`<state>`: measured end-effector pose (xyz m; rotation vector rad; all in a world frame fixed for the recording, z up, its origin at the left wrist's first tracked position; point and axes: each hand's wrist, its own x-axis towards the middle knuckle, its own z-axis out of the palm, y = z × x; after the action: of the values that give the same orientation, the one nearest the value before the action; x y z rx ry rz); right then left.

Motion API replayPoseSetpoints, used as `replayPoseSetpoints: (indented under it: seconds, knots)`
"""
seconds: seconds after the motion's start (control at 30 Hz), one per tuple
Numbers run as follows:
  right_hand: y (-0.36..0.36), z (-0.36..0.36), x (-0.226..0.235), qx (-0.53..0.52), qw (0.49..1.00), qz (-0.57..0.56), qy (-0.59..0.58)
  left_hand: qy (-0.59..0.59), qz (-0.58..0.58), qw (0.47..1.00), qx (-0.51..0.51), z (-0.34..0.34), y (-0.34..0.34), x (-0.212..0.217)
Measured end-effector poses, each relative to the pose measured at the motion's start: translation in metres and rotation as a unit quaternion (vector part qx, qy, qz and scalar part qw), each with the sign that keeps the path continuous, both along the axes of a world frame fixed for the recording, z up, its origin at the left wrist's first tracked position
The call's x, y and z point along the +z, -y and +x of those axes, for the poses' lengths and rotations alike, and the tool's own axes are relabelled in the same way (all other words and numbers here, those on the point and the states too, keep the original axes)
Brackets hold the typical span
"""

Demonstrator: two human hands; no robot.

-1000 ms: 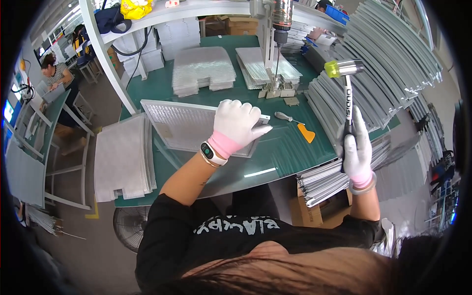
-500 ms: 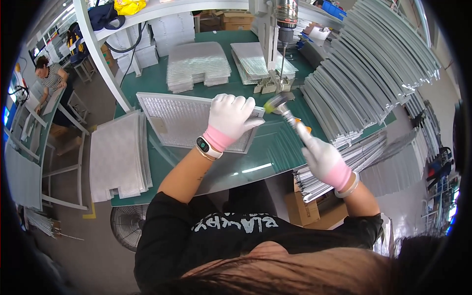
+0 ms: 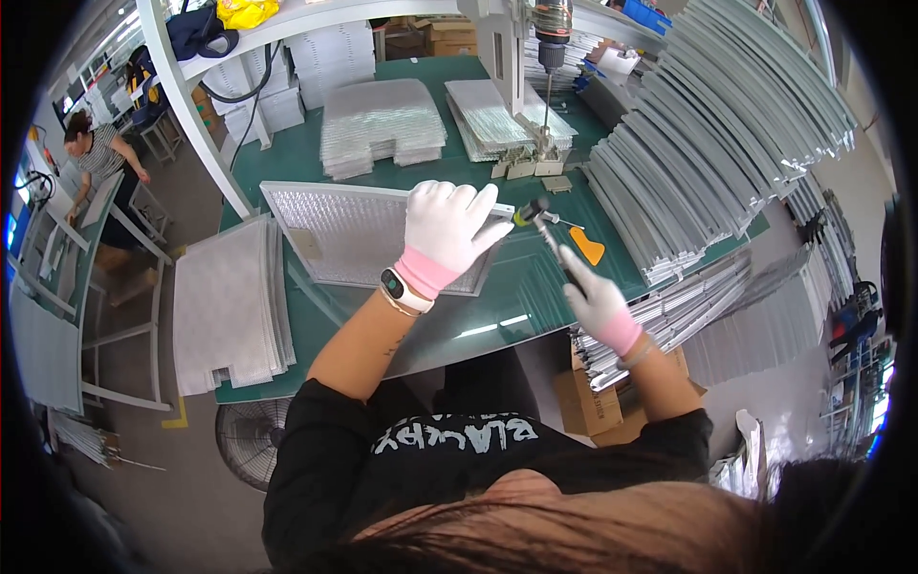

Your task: Assemble a metal frame onto a mesh filter using an electric screwdriver.

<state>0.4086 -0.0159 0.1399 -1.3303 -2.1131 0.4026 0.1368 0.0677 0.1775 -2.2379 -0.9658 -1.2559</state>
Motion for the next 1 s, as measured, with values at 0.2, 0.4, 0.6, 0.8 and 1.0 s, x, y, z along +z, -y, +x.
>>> replayPoseSetpoints:
  seconds: [0.2,0.4,0.6,0.8,1.0]
  knots:
    - [-0.037,0.019,-0.081,-0.104,0.972,-0.092,0.187,0.03,-0.055,0.998,-0.021,0.007,0.013,0.012]
    - [-0.115,-0.04,0.102,0.007,0.93,0.34,-0.142,0.032,-0.083,0.995,-0.038,0.0,0.02,0.015]
    - [-0.144,-0.092,0.257,0.065,0.942,0.226,-0.238,0.013,-0.089,0.992,0.084,0.02,0.036,0.03]
    - [-0.107,-0.127,0.259,0.217,0.855,-0.022,-0.471,0.05,-0.08,0.991,0.097,0.029,0.022,0.015]
    - [-0.184,-0.105,0.221,0.574,0.673,0.07,-0.461,0.066,-0.053,0.995,0.048,0.033,0.017,0.009]
